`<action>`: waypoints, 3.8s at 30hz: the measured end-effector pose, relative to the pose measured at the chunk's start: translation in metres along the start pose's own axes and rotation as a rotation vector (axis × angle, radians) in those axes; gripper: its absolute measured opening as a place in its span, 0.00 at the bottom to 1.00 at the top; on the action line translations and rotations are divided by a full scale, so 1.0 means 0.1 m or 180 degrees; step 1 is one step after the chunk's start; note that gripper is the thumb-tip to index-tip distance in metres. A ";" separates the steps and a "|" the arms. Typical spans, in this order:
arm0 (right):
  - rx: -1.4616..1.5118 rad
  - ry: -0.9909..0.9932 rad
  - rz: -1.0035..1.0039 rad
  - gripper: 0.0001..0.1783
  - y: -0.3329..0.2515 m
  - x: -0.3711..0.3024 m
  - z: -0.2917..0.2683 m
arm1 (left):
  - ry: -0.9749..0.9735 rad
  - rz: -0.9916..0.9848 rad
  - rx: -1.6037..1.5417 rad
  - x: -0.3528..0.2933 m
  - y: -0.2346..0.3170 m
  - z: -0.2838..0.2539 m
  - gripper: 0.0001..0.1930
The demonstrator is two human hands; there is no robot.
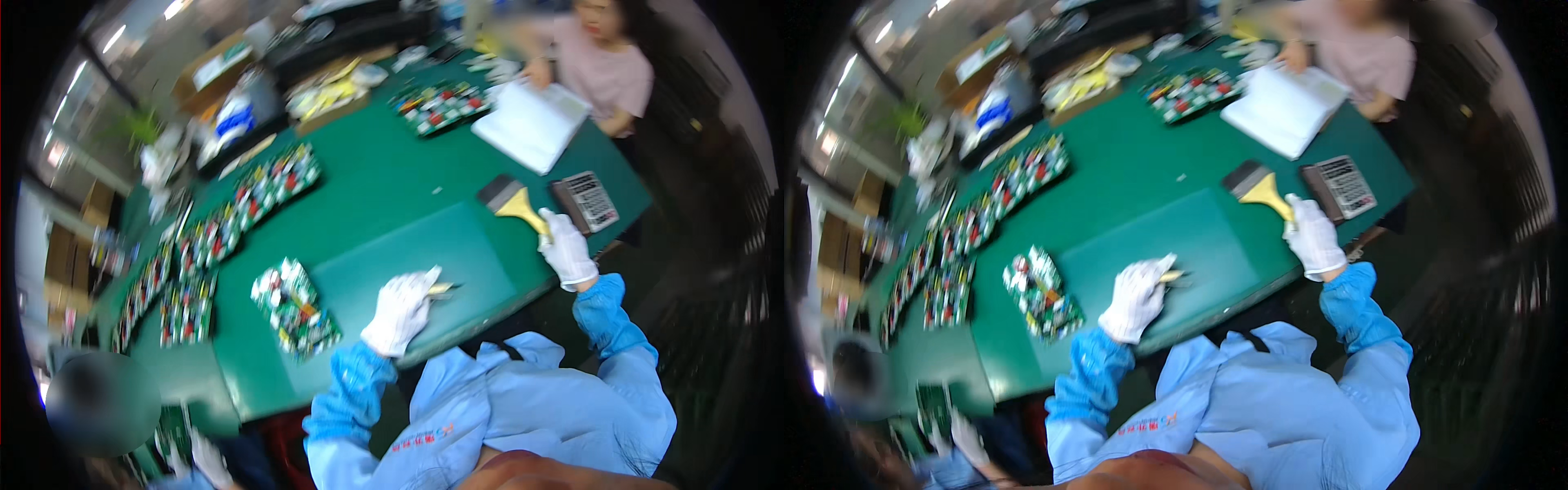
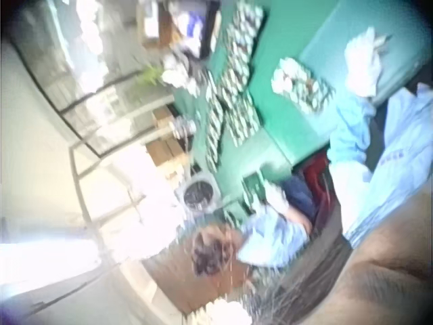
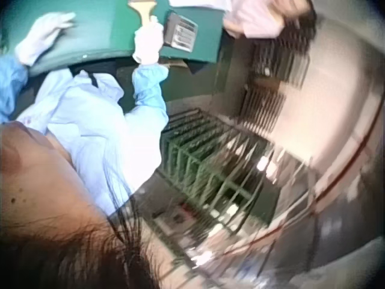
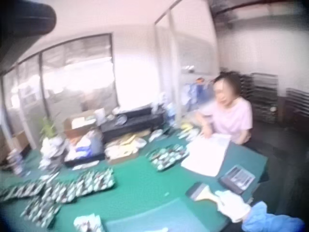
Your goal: Inspecting and assembling electronic components on a circuit board at a factory workstation.
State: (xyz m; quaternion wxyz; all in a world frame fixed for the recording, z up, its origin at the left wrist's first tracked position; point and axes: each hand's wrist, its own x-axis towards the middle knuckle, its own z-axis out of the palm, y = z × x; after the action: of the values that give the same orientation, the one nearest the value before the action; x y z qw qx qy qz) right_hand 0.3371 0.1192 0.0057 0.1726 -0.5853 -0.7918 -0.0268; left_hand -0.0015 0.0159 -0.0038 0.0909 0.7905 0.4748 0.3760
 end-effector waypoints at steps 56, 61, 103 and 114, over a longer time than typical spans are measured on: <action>0.4177 -0.2095 -0.0416 0.12 -2.64 1.81 0.63 | -0.0036 -0.0200 -0.0082 -0.13 -0.27 0.10 0.16; 0.3432 -0.0929 -0.0250 0.14 -1.22 1.57 0.37 | -0.0081 -0.0095 -0.0148 -0.10 -0.23 0.07 0.17; 0.2570 -0.0265 0.0505 0.18 -0.30 0.68 -0.41 | -0.0043 -0.0068 -0.0236 -0.03 -0.22 0.14 0.22; 0.2020 -0.1694 0.1431 0.15 0.07 -0.13 -1.25 | -0.0242 -0.0254 -0.0014 -0.04 -0.20 0.08 0.24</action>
State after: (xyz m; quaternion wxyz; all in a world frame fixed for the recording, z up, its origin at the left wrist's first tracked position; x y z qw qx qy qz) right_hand 0.3770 0.0786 0.1178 0.1356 -0.6471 -0.6311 0.4057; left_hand -0.0106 0.0246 -0.0213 0.1256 0.7845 0.5012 0.3428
